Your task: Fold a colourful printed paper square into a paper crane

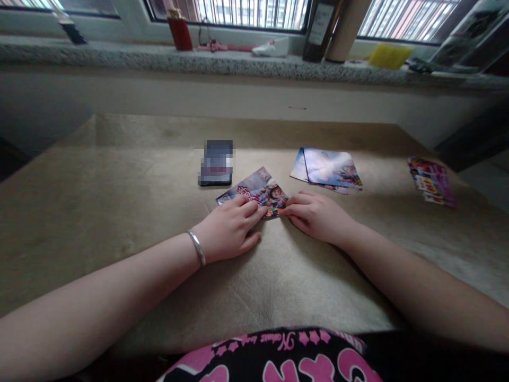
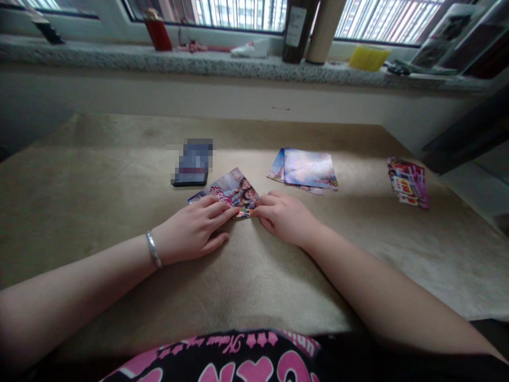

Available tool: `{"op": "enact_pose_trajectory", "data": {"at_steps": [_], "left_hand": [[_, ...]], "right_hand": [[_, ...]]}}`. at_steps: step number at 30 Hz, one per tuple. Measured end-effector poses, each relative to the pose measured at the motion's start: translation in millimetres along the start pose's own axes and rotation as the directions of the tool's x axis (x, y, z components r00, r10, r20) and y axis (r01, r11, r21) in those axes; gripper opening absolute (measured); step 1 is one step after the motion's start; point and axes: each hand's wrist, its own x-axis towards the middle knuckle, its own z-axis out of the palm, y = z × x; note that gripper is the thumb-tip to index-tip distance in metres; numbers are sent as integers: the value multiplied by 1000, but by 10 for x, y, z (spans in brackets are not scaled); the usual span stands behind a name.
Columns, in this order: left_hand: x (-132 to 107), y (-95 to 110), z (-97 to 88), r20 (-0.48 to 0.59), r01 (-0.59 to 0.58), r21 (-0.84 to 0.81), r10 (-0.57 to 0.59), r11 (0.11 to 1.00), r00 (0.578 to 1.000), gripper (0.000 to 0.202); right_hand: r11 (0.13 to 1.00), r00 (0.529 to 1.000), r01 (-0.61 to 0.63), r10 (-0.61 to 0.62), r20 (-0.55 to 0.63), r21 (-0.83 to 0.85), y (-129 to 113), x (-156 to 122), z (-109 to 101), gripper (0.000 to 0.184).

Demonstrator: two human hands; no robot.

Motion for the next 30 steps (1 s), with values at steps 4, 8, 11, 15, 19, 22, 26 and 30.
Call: {"op": "enact_pose_trajectory", "data": {"at_steps": [4,8,11,15,19,22,26,30], "left_hand": [[-9,1,24,-19,-2,17,2,1000,1000,51],[-19,-6,46,-46,7,41,-5,999,999,50],[-18,-7,60,-58,-10,48,13,999,998,49],[-7,-8,66,-50,-35,40,37,999,998,50],[1,-18,51,-33,-55,29,56,998,998,50],[-1,-23,40,-45,-64,7,64,998,997,51],[-4,-22,40,-65,-77,-17,76,997,995,47],[-4,-23,47,-71,-61,-16,60,998,996,45]], "right_hand": [[1000,1000,-9,9,-6,15,0,-2,-5,21],[997,999,-31,33,-28,65,21,-12,6,19],[991,998,-52,56,-31,120,40,-17,12,18],[991,997,-59,63,-34,124,57,-20,28,19],[989,997,-67,71,-25,134,65,-17,40,18],[991,998,-68,69,-4,119,62,-11,25,18],[989,998,-68,68,9,130,60,-7,8,19],[987,997,-80,81,2,137,66,-16,12,19]]}}
